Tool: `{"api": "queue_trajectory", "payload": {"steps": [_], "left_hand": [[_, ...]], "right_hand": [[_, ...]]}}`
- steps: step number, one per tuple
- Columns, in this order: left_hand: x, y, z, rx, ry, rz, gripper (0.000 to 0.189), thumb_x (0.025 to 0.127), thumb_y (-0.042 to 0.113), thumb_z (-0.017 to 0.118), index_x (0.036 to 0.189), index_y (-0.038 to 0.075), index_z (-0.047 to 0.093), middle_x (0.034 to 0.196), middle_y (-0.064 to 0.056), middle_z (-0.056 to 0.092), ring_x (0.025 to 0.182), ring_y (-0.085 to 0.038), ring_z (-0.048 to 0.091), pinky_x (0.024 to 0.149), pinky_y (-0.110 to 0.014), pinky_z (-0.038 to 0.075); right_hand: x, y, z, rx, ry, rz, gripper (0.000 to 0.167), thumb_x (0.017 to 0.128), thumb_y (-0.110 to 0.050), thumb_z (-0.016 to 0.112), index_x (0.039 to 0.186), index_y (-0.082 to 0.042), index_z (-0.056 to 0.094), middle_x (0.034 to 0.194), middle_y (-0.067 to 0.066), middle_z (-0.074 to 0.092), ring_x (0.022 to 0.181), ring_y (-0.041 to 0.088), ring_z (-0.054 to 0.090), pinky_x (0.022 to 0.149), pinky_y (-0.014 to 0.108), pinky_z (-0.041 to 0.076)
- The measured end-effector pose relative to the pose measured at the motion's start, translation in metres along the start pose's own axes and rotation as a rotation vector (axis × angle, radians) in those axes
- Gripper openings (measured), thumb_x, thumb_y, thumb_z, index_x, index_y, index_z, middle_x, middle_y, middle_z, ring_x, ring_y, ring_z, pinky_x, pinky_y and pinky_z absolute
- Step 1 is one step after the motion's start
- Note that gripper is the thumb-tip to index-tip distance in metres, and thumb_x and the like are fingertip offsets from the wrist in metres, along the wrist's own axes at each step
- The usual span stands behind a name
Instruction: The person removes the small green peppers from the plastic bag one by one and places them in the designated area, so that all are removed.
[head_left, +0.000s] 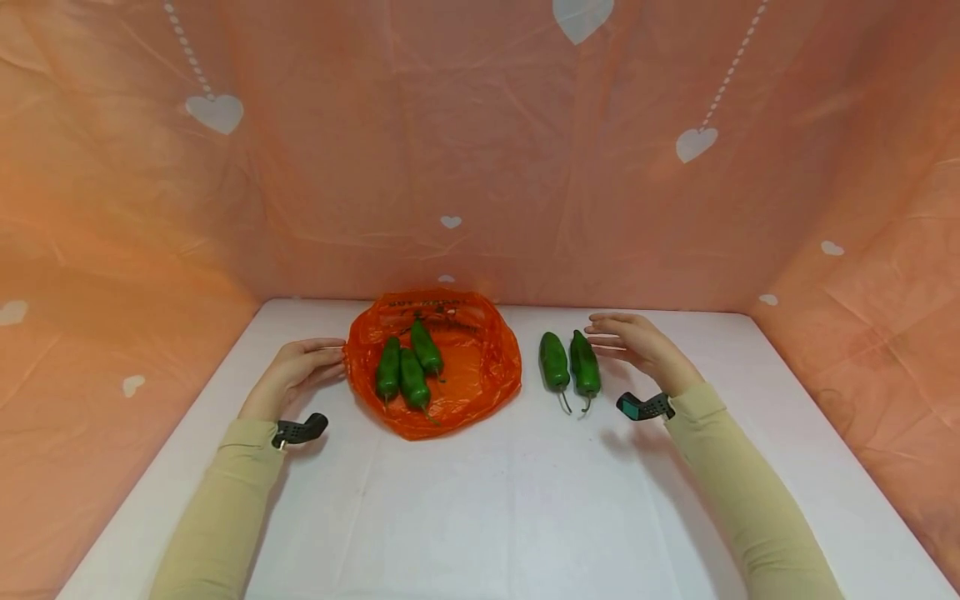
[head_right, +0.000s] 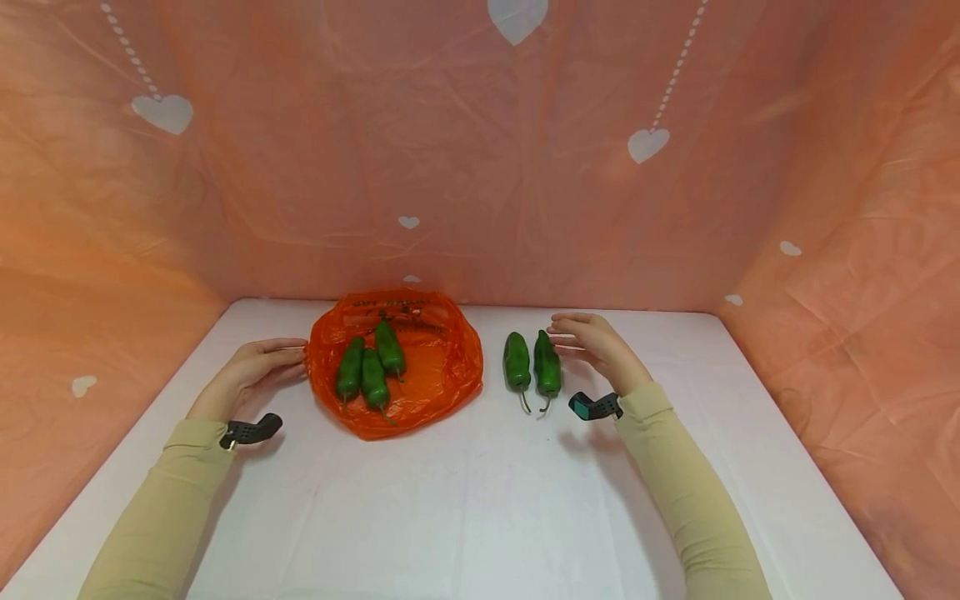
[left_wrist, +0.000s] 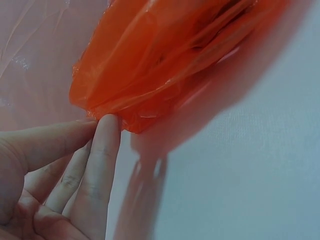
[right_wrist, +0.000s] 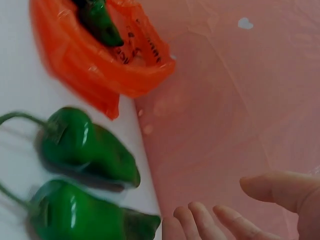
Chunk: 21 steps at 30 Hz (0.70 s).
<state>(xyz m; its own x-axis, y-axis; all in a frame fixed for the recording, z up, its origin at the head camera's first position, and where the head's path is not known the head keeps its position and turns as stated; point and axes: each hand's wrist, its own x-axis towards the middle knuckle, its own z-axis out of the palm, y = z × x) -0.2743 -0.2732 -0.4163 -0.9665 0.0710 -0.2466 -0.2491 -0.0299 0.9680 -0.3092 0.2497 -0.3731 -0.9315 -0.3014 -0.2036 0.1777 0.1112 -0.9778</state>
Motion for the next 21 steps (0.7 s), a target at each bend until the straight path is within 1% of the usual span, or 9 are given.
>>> {"api": "queue_trajectory", "payload": {"steps": [2,8,10,13,18,21], "left_hand": [[-0.001,0.0,0.0,0.008,-0.002,0.006,0.053,0.097,0.007,0.056,0.141,-0.012,0.033,0.096,-0.002,0.067,0.089,-0.018,0.068,0.091,-0.039,0.049],[-0.003,0.0,0.0,0.054,-0.005,0.016,0.051,0.098,0.011,0.056,0.14,-0.01,0.036,0.103,-0.004,0.066,0.094,-0.018,0.067,0.093,-0.039,0.048],[-0.004,0.0,-0.001,0.069,-0.003,0.014,0.052,0.098,0.013,0.055,0.14,-0.01,0.036,0.104,-0.004,0.066,0.094,-0.018,0.067,0.093,-0.039,0.048],[-0.004,0.0,-0.001,0.081,0.001,0.013,0.052,0.098,0.014,0.055,0.141,-0.01,0.036,0.104,-0.005,0.066,0.095,-0.019,0.067,0.093,-0.04,0.048],[-0.005,-0.002,0.0,0.037,-0.027,0.035,0.051,0.097,0.011,0.056,0.139,-0.011,0.036,0.104,-0.005,0.066,0.096,-0.02,0.067,0.094,-0.04,0.048],[-0.005,-0.003,0.0,0.01,-0.03,0.035,0.049,0.097,0.008,0.055,0.138,-0.012,0.037,0.101,-0.004,0.067,0.093,-0.02,0.068,0.093,-0.04,0.048]], "right_hand": [[0.002,-0.004,0.004,0.017,-0.013,-0.012,0.051,0.101,-0.016,0.049,0.141,0.01,0.031,0.141,0.029,0.036,0.13,0.04,0.039,0.105,0.043,0.039],[0.011,-0.014,0.015,0.003,-0.049,-0.035,0.05,0.101,-0.018,0.05,0.14,0.008,0.032,0.139,0.025,0.04,0.129,0.037,0.042,0.105,0.044,0.039],[0.015,-0.018,0.021,0.001,-0.073,-0.051,0.05,0.101,-0.017,0.048,0.139,0.011,0.032,0.139,0.027,0.039,0.128,0.038,0.042,0.106,0.044,0.038],[0.02,-0.025,0.03,-0.005,-0.102,-0.07,0.048,0.101,-0.016,0.048,0.137,0.012,0.035,0.139,0.026,0.04,0.127,0.038,0.043,0.106,0.044,0.038],[0.027,-0.035,0.048,0.009,-0.138,-0.074,0.044,0.101,-0.015,0.049,0.137,0.008,0.04,0.14,0.023,0.042,0.127,0.039,0.043,0.105,0.045,0.039],[0.031,-0.04,0.057,0.006,-0.155,-0.062,0.045,0.101,-0.015,0.049,0.139,0.007,0.04,0.141,0.025,0.04,0.128,0.041,0.042,0.105,0.046,0.039]]}}
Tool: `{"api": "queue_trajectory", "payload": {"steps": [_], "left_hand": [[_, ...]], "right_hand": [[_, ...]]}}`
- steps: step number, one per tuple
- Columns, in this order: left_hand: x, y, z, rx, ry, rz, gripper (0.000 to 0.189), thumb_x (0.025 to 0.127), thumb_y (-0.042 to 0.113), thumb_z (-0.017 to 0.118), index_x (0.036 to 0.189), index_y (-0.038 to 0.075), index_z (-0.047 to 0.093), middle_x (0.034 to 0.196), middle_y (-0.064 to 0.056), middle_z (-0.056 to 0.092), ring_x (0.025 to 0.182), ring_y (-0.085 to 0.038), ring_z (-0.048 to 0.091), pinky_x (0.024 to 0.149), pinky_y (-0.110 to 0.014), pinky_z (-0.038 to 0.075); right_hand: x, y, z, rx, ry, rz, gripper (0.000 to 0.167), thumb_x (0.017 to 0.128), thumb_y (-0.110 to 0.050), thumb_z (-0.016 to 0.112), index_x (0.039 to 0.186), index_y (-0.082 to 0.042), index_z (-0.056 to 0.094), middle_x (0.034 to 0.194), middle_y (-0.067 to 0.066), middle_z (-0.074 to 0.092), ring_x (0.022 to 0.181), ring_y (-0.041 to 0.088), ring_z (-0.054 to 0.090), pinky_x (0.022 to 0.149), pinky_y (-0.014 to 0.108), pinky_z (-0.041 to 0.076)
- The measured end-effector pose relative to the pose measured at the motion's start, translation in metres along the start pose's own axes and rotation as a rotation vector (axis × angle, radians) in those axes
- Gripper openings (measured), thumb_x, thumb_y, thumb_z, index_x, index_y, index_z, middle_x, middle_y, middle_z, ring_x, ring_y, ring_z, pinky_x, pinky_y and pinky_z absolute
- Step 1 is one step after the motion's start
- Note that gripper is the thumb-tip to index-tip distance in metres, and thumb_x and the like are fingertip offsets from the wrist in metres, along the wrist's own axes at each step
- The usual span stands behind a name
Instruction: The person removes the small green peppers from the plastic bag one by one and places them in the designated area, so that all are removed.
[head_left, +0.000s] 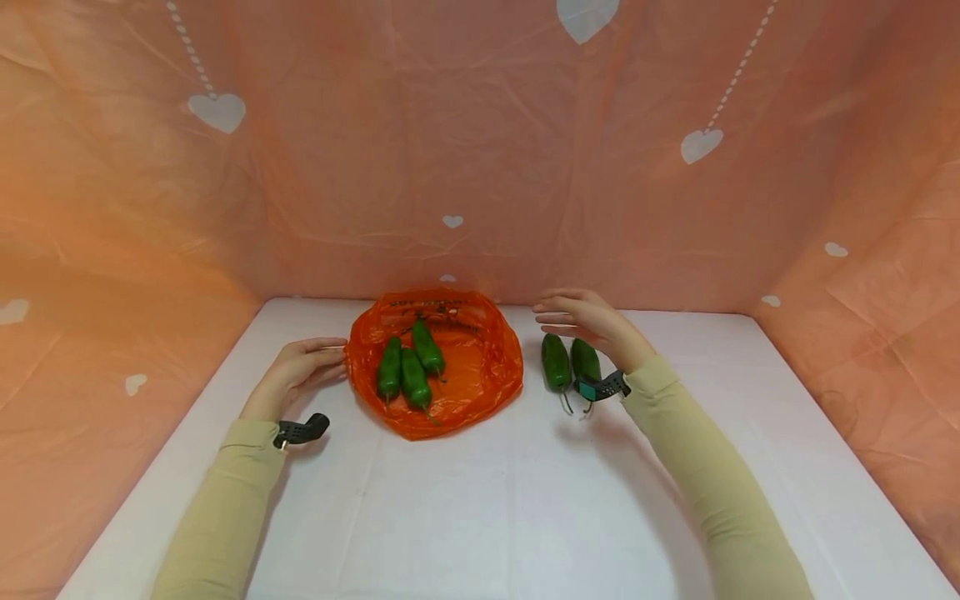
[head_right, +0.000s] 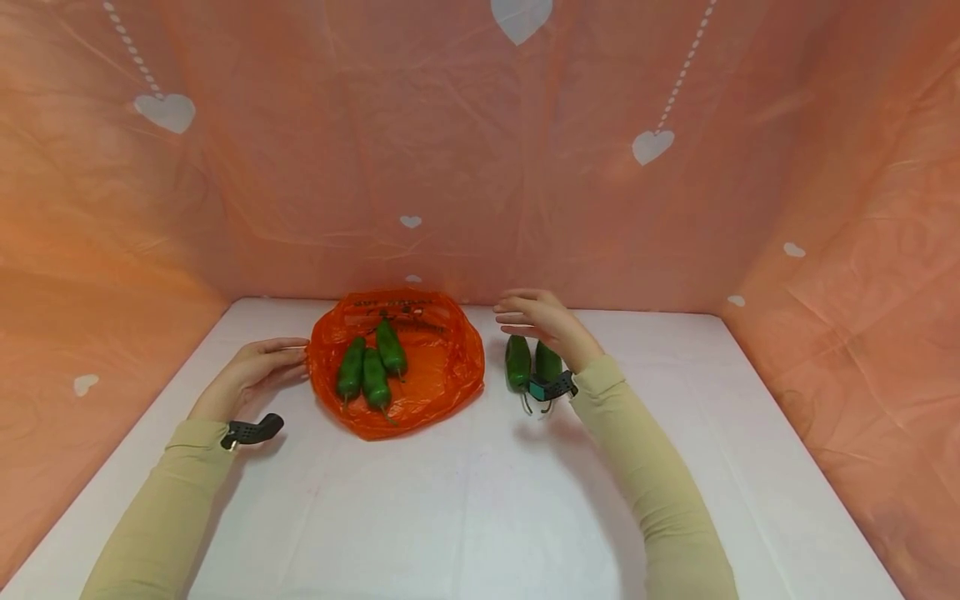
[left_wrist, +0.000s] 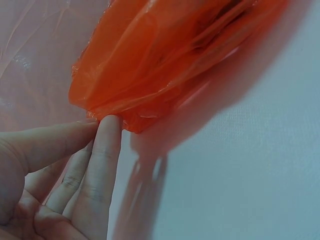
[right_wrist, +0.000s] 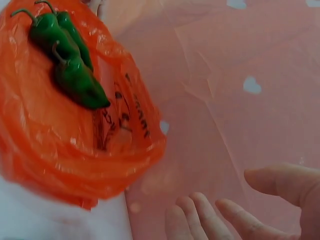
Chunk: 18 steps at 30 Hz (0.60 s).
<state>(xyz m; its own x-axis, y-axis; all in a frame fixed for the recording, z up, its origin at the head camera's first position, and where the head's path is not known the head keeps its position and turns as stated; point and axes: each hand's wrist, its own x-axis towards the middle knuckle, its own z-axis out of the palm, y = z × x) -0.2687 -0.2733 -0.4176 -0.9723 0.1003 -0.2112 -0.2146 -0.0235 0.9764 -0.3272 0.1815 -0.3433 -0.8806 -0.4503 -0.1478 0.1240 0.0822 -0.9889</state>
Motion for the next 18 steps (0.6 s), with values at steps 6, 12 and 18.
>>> {"api": "queue_trajectory", "payload": {"steps": [6,12,18], "left_hand": [[-0.001,0.0,0.001,-0.002,0.003,0.023,0.047,0.098,0.008,0.054,0.136,-0.014,0.038,0.101,-0.006,0.067,0.091,-0.021,0.068,0.091,-0.04,0.049],[-0.002,0.001,0.001,0.051,0.019,0.02,0.048,0.098,0.01,0.055,0.137,-0.012,0.039,0.106,-0.008,0.066,0.094,-0.02,0.068,0.092,-0.041,0.049],[0.0,0.003,0.002,0.007,0.049,-0.033,0.05,0.097,0.01,0.057,0.139,-0.01,0.038,0.102,-0.006,0.066,0.092,-0.02,0.068,0.092,-0.04,0.048]], "right_hand": [[0.009,-0.003,0.014,-0.01,-0.011,0.018,0.045,0.101,-0.016,0.048,0.14,0.005,0.039,0.14,0.027,0.042,0.126,0.041,0.044,0.103,0.046,0.04],[0.019,0.001,0.023,0.028,-0.049,0.022,0.046,0.1,-0.013,0.049,0.14,0.007,0.037,0.14,0.027,0.042,0.126,0.043,0.043,0.106,0.051,0.035],[0.027,0.006,0.037,-0.008,-0.104,0.016,0.046,0.101,-0.013,0.048,0.14,0.009,0.037,0.14,0.027,0.041,0.125,0.044,0.044,0.107,0.054,0.033]]}}
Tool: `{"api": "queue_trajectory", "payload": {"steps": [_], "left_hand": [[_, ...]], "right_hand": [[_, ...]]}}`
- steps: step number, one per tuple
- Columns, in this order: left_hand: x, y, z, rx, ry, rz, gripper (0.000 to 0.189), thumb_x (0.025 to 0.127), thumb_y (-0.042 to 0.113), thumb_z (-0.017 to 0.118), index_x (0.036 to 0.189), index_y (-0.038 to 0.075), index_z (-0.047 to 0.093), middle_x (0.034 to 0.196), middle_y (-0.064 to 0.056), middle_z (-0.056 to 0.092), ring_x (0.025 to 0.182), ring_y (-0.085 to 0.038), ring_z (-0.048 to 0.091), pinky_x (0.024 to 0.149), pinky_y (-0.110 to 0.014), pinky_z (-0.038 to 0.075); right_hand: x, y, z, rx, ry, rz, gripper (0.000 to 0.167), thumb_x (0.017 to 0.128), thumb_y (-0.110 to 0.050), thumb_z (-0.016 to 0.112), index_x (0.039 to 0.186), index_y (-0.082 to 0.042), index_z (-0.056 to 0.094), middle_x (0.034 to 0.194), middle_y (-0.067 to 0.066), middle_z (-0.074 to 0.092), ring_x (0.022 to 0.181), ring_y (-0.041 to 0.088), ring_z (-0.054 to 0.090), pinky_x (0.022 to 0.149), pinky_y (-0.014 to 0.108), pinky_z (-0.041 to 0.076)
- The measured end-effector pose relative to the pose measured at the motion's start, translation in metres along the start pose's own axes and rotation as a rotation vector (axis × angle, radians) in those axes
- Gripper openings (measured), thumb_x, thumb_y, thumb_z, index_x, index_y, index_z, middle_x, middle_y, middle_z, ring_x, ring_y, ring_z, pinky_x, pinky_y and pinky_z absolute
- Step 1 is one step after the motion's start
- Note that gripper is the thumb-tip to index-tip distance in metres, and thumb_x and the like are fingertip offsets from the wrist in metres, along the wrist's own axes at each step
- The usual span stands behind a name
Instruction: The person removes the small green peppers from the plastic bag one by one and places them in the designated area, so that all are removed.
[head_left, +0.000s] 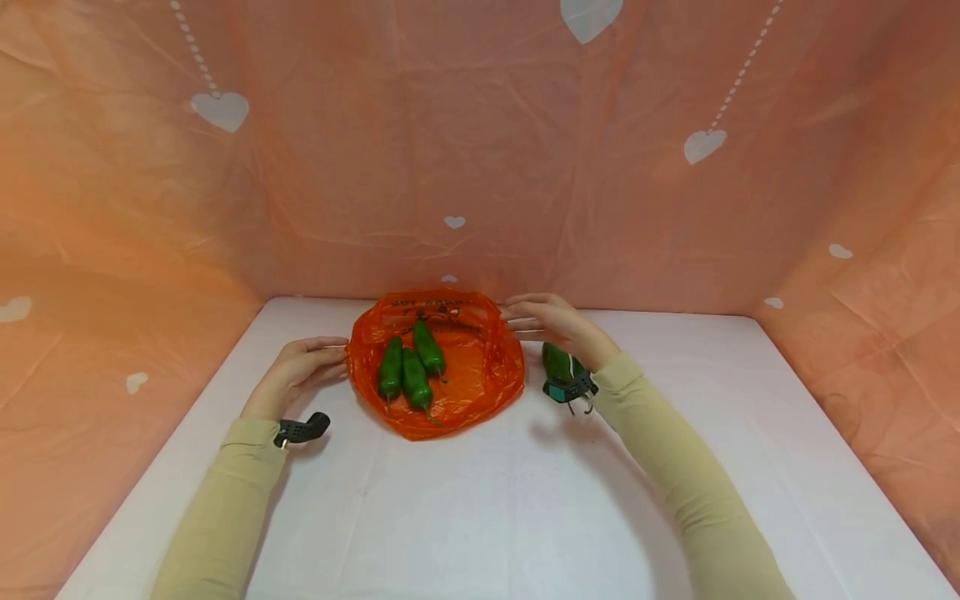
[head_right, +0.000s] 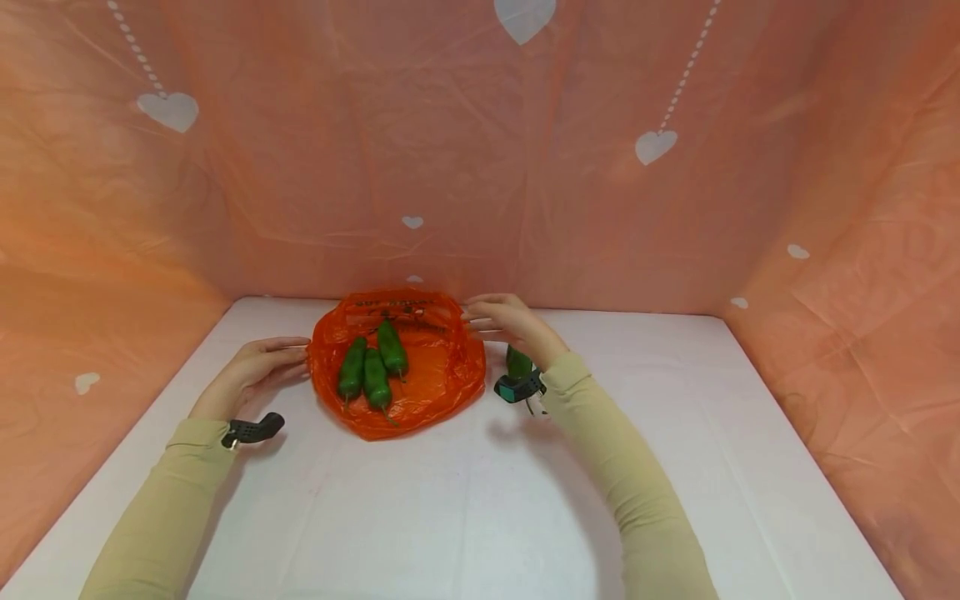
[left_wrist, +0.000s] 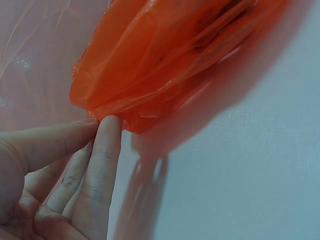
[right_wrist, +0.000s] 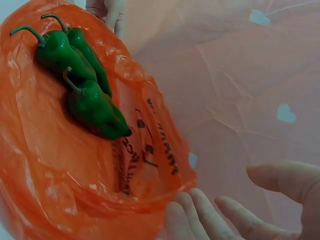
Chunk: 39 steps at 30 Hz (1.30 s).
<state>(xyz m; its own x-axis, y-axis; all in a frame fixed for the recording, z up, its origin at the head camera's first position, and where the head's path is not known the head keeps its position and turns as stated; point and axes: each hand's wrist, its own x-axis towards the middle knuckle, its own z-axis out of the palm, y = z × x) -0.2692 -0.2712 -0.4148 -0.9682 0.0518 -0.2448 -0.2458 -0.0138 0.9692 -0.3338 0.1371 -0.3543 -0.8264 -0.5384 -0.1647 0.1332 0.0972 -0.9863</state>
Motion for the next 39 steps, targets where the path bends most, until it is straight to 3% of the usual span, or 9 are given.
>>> {"api": "queue_trajectory", "payload": {"steps": [5,27,33,39], "left_hand": [[-0.002,-0.001,0.0,0.011,-0.029,0.039,0.047,0.098,0.008,0.054,0.136,-0.013,0.038,0.102,-0.006,0.067,0.092,-0.02,0.068,0.092,-0.041,0.048],[0.002,-0.001,0.001,-0.028,0.008,0.011,0.053,0.095,0.004,0.058,0.139,-0.013,0.036,0.093,-0.003,0.068,0.086,-0.018,0.069,0.09,-0.04,0.05],[0.001,-0.001,0.0,0.029,-0.001,0.009,0.049,0.097,0.01,0.056,0.139,-0.01,0.039,0.1,-0.004,0.067,0.09,-0.018,0.068,0.091,-0.041,0.049],[-0.001,0.0,0.0,0.025,-0.019,0.01,0.051,0.097,0.01,0.056,0.14,-0.011,0.036,0.101,-0.005,0.067,0.09,-0.018,0.068,0.093,-0.041,0.047]], "right_hand": [[0.006,0.002,0.012,0.016,-0.016,0.019,0.048,0.102,-0.016,0.047,0.141,0.01,0.035,0.136,0.032,0.043,0.125,0.044,0.043,0.107,0.051,0.035],[0.036,0.02,0.046,0.118,-0.034,0.132,0.047,0.102,-0.017,0.046,0.142,0.007,0.036,0.137,0.03,0.044,0.126,0.043,0.043,0.102,0.045,0.042],[0.043,0.027,0.051,0.109,-0.031,0.174,0.048,0.102,-0.018,0.047,0.141,0.008,0.038,0.136,0.03,0.046,0.124,0.041,0.047,0.102,0.045,0.043],[0.048,0.033,0.056,0.073,-0.041,0.179,0.048,0.101,-0.02,0.048,0.14,0.007,0.041,0.132,0.029,0.05,0.121,0.04,0.05,0.1,0.044,0.045]]}}
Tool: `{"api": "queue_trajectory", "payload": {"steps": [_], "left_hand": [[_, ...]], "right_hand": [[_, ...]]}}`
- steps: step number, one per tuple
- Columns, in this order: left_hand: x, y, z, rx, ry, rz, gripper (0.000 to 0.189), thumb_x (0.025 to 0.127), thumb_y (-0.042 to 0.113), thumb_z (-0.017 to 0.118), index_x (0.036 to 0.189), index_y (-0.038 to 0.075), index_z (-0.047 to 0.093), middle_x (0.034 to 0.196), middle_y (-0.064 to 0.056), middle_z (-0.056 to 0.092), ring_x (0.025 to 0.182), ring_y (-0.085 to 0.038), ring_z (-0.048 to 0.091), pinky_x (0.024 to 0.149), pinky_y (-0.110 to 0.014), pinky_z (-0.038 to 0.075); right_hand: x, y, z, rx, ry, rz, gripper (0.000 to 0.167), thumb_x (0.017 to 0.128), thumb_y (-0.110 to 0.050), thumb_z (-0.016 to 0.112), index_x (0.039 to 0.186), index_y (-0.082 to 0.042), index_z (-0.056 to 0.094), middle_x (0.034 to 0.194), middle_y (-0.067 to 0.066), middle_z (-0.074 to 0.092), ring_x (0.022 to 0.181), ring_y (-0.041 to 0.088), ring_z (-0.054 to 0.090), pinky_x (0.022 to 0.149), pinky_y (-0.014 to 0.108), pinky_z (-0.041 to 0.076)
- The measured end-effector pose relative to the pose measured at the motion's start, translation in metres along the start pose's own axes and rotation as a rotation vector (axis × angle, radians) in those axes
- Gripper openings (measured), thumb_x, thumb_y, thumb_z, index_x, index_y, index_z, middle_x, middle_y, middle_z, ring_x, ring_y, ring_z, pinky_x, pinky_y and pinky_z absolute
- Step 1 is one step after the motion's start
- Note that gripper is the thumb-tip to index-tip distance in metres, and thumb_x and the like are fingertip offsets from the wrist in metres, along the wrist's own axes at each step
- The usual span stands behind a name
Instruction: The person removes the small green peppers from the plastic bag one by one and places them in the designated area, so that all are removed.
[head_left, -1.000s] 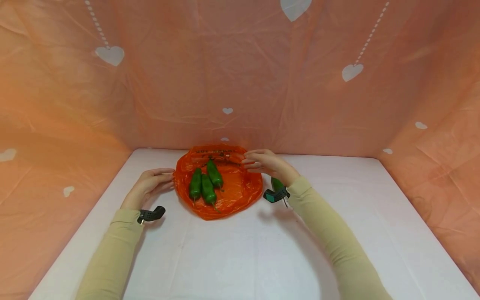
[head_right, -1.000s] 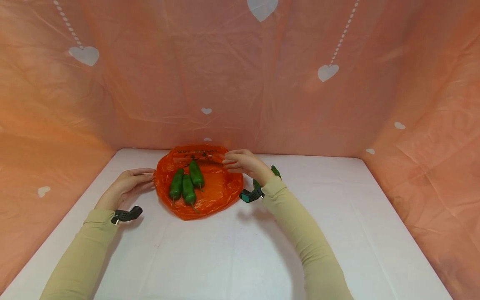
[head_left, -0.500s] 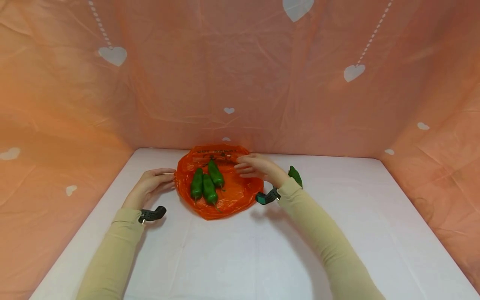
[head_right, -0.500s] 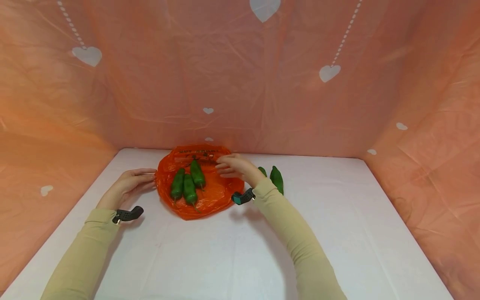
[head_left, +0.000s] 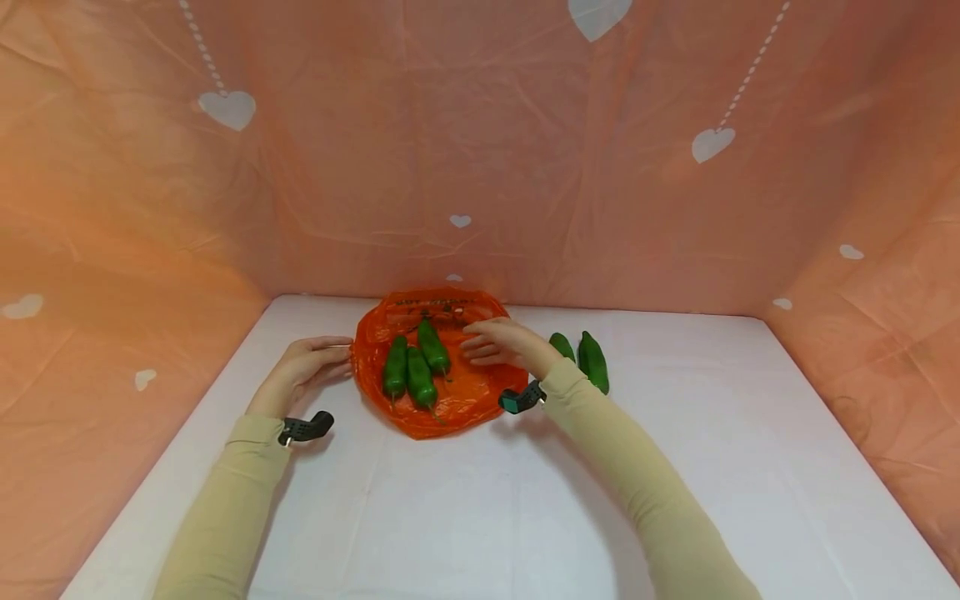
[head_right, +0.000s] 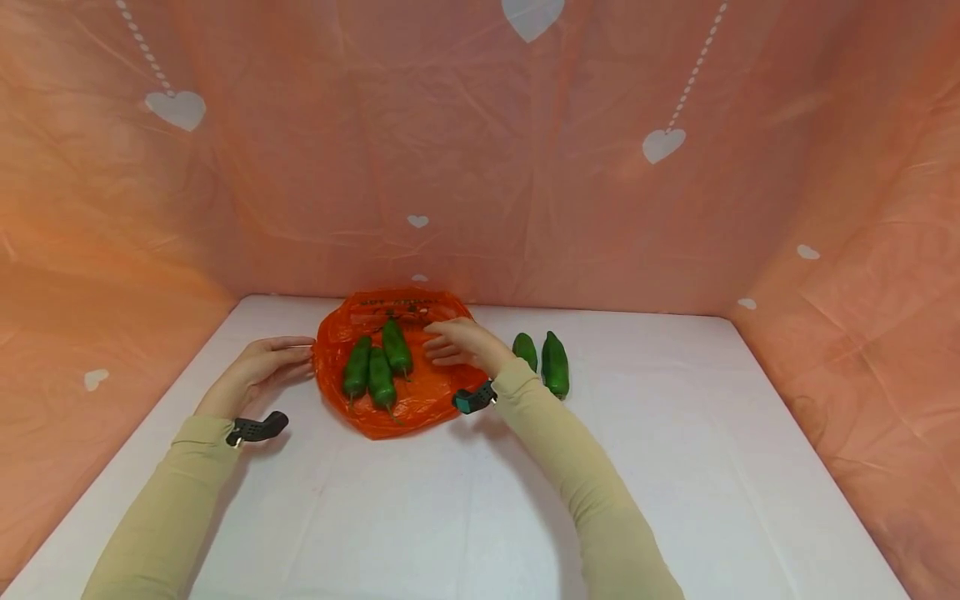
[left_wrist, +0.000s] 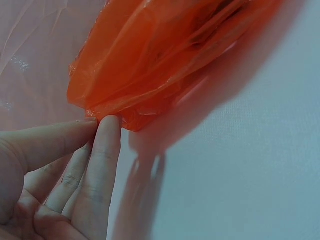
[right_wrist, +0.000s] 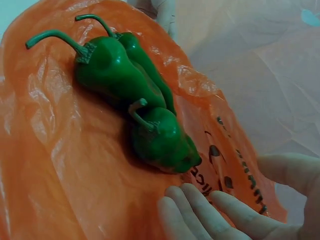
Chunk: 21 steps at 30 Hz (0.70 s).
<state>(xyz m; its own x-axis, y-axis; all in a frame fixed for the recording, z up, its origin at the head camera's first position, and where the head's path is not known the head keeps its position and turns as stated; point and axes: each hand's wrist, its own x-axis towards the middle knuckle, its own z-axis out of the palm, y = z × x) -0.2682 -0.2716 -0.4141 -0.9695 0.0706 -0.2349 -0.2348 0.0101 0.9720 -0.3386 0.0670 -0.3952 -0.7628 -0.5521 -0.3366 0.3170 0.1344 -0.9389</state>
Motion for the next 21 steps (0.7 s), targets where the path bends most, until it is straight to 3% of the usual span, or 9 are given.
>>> {"api": "queue_trajectory", "payload": {"steps": [13,21], "left_hand": [[0.003,-0.003,0.0,-0.04,0.04,-0.017,0.052,0.095,0.005,0.058,0.139,-0.011,0.037,0.096,-0.004,0.067,0.087,-0.018,0.069,0.091,-0.039,0.05],[0.0,-0.002,-0.001,0.024,0.028,-0.002,0.051,0.097,0.01,0.057,0.139,-0.01,0.039,0.106,-0.008,0.065,0.091,-0.018,0.068,0.093,-0.04,0.049]], "right_hand": [[0.01,0.009,0.01,-0.025,-0.003,0.005,0.043,0.1,-0.016,0.05,0.135,0.009,0.046,0.131,0.028,0.051,0.119,0.037,0.052,0.097,0.042,0.047],[0.018,0.011,0.02,-0.044,-0.005,0.019,0.038,0.098,-0.015,0.054,0.129,0.008,0.054,0.126,0.026,0.054,0.114,0.035,0.057,0.097,0.041,0.048]]}}
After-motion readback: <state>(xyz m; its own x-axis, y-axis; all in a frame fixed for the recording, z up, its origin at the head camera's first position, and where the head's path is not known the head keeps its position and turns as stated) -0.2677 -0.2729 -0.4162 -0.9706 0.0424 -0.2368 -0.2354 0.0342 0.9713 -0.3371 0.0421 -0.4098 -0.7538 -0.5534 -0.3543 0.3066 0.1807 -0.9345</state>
